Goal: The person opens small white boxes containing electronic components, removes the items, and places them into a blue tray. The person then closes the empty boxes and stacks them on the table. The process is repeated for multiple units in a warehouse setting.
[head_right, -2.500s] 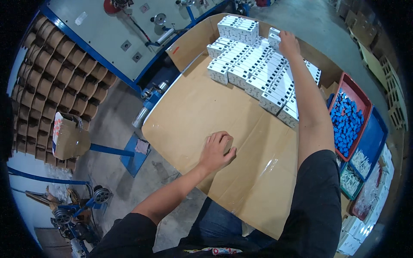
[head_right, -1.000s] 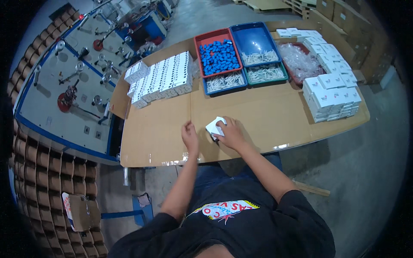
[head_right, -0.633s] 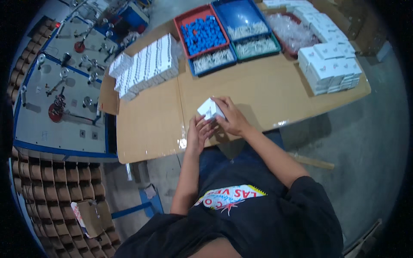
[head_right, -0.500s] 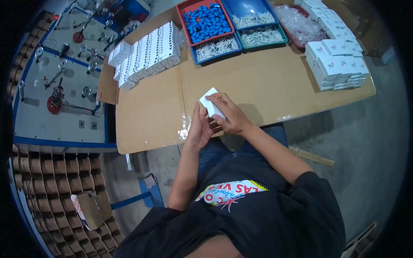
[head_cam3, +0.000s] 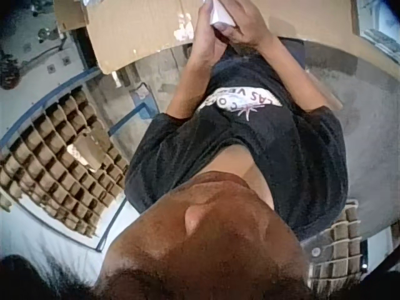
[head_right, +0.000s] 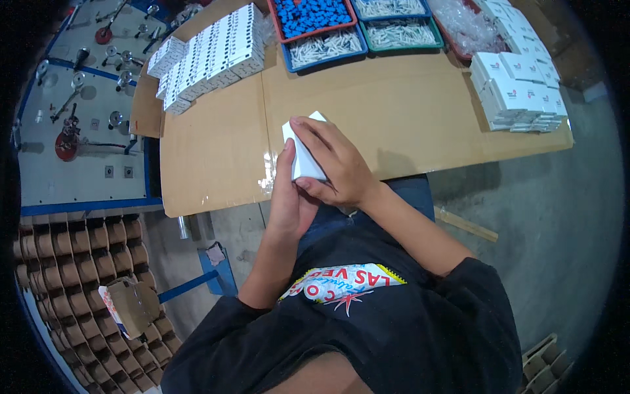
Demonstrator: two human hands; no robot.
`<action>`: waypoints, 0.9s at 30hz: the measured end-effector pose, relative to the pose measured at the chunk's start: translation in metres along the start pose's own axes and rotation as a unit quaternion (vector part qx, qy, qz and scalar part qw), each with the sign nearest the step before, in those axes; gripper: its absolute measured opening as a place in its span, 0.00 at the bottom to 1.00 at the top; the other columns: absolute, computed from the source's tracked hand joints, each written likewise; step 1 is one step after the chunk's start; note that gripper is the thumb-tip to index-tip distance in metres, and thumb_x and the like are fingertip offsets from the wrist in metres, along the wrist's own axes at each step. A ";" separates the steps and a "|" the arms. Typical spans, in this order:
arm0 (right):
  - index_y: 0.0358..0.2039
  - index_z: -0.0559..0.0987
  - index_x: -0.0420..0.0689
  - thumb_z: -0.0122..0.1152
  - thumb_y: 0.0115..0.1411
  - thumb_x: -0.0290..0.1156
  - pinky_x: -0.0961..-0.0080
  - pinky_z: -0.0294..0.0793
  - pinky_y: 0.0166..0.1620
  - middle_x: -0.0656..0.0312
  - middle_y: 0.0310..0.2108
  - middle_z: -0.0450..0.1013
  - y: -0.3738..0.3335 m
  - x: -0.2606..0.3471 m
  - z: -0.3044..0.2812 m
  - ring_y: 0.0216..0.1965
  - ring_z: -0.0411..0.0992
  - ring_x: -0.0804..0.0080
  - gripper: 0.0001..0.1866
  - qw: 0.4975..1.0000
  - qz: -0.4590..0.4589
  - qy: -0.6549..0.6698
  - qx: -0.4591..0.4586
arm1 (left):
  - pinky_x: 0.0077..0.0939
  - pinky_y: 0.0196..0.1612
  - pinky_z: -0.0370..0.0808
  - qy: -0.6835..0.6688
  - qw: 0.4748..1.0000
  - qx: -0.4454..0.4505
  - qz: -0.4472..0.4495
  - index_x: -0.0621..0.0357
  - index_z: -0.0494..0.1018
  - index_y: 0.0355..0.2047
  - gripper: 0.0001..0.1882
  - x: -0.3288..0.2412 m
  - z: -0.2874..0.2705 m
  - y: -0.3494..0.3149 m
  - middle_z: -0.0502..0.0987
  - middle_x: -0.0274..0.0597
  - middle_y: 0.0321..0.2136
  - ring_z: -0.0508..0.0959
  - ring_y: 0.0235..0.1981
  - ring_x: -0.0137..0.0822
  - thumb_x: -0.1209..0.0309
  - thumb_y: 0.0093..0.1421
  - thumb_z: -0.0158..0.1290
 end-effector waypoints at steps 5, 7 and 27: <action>0.65 0.67 0.28 0.53 0.69 0.56 0.54 0.68 0.65 0.38 0.62 0.69 -0.012 -0.008 0.000 0.62 0.70 0.41 0.41 1.000 0.011 -0.014 -0.009 | 0.29 0.52 0.77 -0.002 1.000 -0.024 0.008 0.54 0.68 0.60 0.26 0.010 -0.002 0.008 0.77 0.37 0.49 0.79 0.50 0.31 0.48 0.74 0.45; 0.65 0.67 0.27 0.52 0.70 0.55 0.53 0.68 0.65 0.37 0.62 0.69 -0.014 -0.009 0.003 0.62 0.70 0.41 0.40 1.000 0.008 -0.015 -0.010 | 0.28 0.53 0.76 0.002 0.999 -0.030 0.012 0.55 0.68 0.60 0.27 0.013 -0.006 0.009 0.77 0.37 0.50 0.78 0.51 0.30 0.48 0.74 0.45; 0.63 0.69 0.26 0.45 0.73 0.56 0.54 0.71 0.63 0.35 0.60 0.70 -0.020 -0.021 0.011 0.61 0.72 0.38 0.39 0.999 0.017 0.023 -0.027 | 0.27 0.52 0.74 0.011 0.997 -0.073 0.036 0.54 0.67 0.61 0.30 0.024 -0.012 0.016 0.76 0.36 0.49 0.77 0.50 0.28 0.44 0.73 0.43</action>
Point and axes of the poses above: each hand's wrist, its own y-axis towards the middle knuckle, its own z-axis out of the palm, x = y × z, the point moved 6 cm from there along y, towards the middle knuckle
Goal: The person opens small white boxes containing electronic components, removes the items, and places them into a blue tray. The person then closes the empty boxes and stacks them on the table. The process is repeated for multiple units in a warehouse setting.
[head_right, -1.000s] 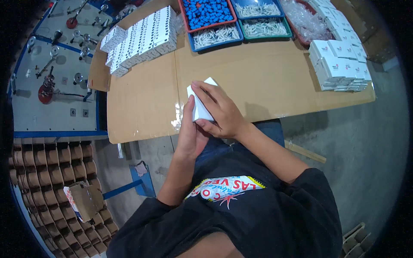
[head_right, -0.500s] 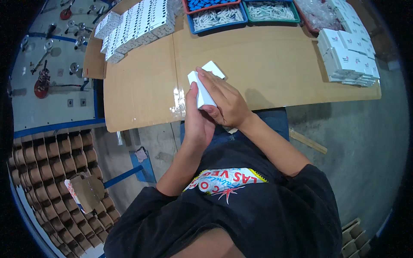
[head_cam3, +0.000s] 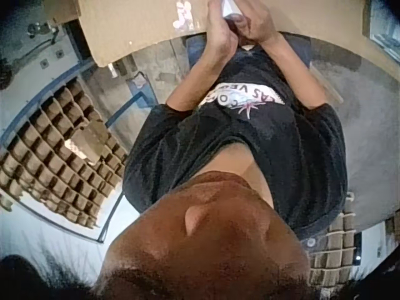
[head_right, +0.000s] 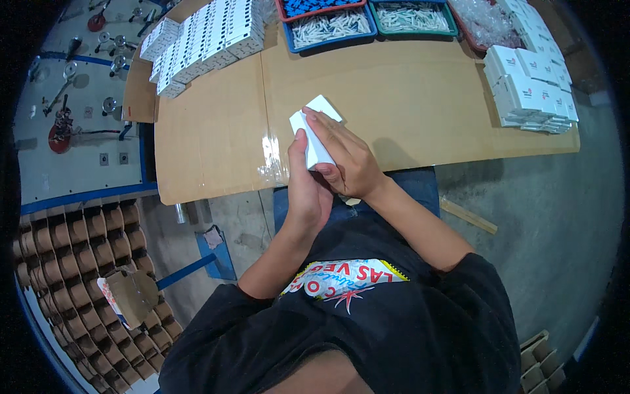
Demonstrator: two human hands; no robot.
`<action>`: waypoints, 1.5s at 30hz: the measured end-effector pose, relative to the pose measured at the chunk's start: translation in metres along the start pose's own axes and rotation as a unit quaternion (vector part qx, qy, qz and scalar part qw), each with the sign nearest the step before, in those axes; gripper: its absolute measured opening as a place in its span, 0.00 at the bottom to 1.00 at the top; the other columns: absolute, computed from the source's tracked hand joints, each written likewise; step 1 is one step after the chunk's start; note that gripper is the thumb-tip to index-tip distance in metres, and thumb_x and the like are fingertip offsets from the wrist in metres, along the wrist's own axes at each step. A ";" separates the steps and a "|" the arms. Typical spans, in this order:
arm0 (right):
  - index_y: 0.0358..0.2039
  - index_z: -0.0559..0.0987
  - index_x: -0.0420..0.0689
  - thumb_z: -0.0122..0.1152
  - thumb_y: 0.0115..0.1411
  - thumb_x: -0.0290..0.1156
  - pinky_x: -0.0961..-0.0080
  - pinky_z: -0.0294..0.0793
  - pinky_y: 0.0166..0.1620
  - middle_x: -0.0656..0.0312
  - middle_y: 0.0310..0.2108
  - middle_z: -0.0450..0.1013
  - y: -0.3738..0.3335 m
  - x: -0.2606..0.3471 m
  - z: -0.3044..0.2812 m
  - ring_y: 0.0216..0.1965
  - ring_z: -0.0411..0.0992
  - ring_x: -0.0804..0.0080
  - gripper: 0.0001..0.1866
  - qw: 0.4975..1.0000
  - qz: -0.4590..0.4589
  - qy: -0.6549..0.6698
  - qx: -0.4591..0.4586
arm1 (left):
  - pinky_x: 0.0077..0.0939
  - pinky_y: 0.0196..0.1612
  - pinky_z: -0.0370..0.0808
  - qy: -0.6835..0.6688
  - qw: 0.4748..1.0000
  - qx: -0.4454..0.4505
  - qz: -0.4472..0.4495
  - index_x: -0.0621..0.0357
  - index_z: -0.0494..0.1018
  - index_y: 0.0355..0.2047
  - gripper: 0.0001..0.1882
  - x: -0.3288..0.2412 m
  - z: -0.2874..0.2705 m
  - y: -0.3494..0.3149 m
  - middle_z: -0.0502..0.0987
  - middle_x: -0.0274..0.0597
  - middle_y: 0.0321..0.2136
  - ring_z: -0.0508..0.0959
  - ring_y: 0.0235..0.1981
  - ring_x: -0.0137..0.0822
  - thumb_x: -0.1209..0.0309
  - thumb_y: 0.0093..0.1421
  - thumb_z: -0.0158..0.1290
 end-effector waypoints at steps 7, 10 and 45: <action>0.64 0.69 0.28 0.43 0.74 0.55 0.54 0.70 0.64 0.36 0.60 0.71 0.004 0.002 0.007 0.61 0.72 0.38 0.38 1.000 0.010 0.027 0.007 | 0.29 0.54 0.73 -0.010 1.000 -0.001 -0.001 0.54 0.68 0.60 0.29 -0.001 -0.007 -0.001 0.76 0.36 0.49 0.77 0.51 0.30 0.45 0.73 0.43; 0.64 0.68 0.28 0.42 0.75 0.55 0.54 0.69 0.65 0.36 0.60 0.71 0.004 0.001 0.009 0.61 0.71 0.39 0.38 0.999 0.006 0.034 0.010 | 0.30 0.56 0.72 -0.010 1.000 -0.017 0.009 0.54 0.68 0.60 0.28 -0.003 -0.009 -0.002 0.75 0.37 0.49 0.76 0.52 0.30 0.45 0.73 0.43; 0.68 0.68 0.39 0.71 0.62 0.38 0.62 0.60 0.71 0.47 0.69 0.65 -0.008 -0.018 0.010 0.71 0.62 0.57 0.37 0.932 0.274 0.228 0.059 | 0.23 0.53 0.74 0.063 0.991 0.018 0.114 0.57 0.55 0.73 0.33 -0.024 -0.026 0.015 0.72 0.41 0.54 0.74 0.52 0.29 0.65 0.72 0.54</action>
Point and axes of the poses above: each hand's wrist, its own y-axis towards the middle knuckle, its own z-axis out of the palm, x = y × z, the point moved 6 cm from there along y, towards the middle knuckle
